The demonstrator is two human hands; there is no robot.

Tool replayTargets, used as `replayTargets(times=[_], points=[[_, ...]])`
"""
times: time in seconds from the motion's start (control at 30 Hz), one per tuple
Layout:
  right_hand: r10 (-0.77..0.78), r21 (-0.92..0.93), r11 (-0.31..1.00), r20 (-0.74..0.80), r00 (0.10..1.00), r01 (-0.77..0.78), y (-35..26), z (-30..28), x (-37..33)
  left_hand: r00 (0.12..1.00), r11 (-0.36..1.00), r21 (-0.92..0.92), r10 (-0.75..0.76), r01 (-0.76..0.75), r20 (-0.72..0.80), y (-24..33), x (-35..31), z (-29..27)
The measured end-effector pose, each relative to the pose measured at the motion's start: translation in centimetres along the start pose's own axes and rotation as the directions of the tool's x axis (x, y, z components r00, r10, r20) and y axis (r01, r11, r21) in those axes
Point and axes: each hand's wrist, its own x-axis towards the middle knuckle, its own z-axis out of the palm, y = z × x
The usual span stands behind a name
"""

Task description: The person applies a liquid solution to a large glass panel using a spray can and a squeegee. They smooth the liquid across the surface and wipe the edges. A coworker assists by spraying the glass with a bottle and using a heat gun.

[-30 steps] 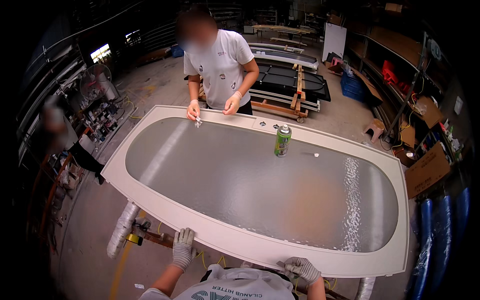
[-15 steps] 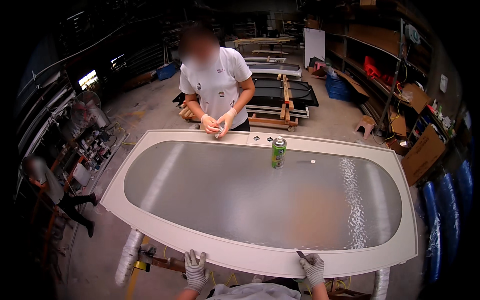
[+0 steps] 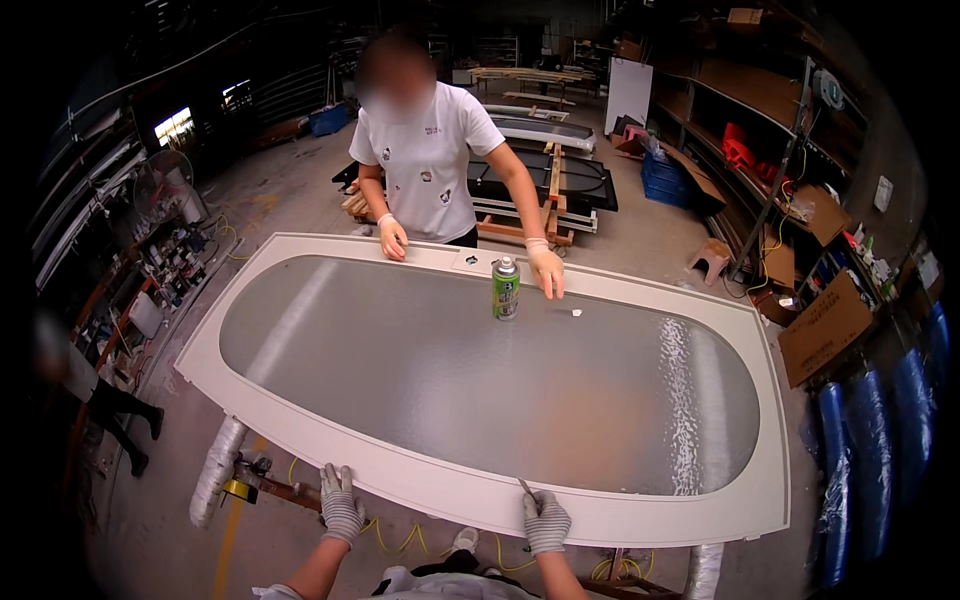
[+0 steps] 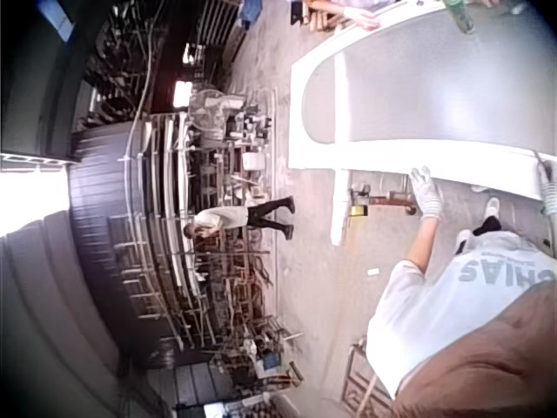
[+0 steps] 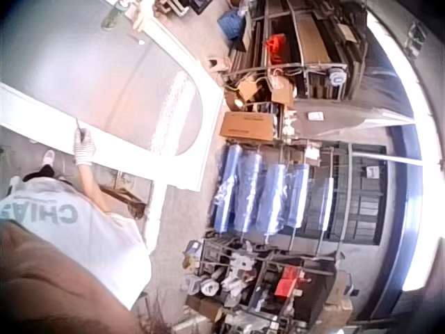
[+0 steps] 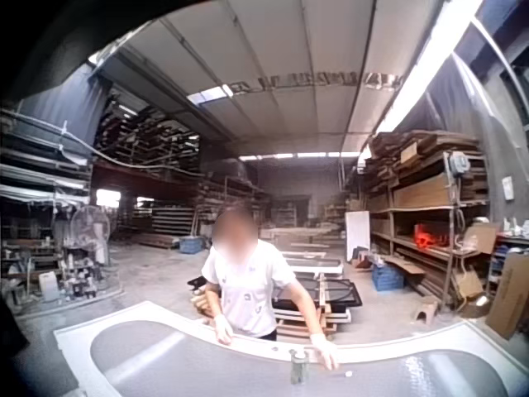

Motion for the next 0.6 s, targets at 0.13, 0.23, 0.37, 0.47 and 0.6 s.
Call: replayTargets(times=[0.13, 0.23, 0.37, 0.47, 0.6], points=[[-0.029, -0.054, 0.998, 0.095, 0.995, 0.035, -1.8, -0.4, 0.0, 0.996, 0.998, 0.046, -0.046, 0.043, 0.077, 1.6, -0.3, -2.1], [-0.031, -0.062, 0.997, 0.144, 0.989, 0.041, -1.6, -0.5, 0.1, 0.994, 0.998, 0.053, -0.046, 0.041, 0.098, 1.8, -0.1, -2.0], [-0.050, -0.066, 0.996, 0.147, 0.988, 0.060, -3.1, -1.8, 0.1, 0.993, 0.997, 0.074, 0.021, -0.029, 0.112, 2.0, -0.7, -3.2], [-0.051, -0.077, 0.995, 0.152, 0.987, 0.063, -2.3, -1.1, 0.8, 0.986, 0.997, 0.073, 0.009, -0.022, 0.166, 2.6, 0.0, -4.3], [-0.063, -0.015, 0.998, 0.149, 0.987, 0.066, -1.8, -1.5, 1.0, 0.979, 0.995, 0.103, -0.009, -0.012, 0.205, 3.7, 0.2, -4.2]])
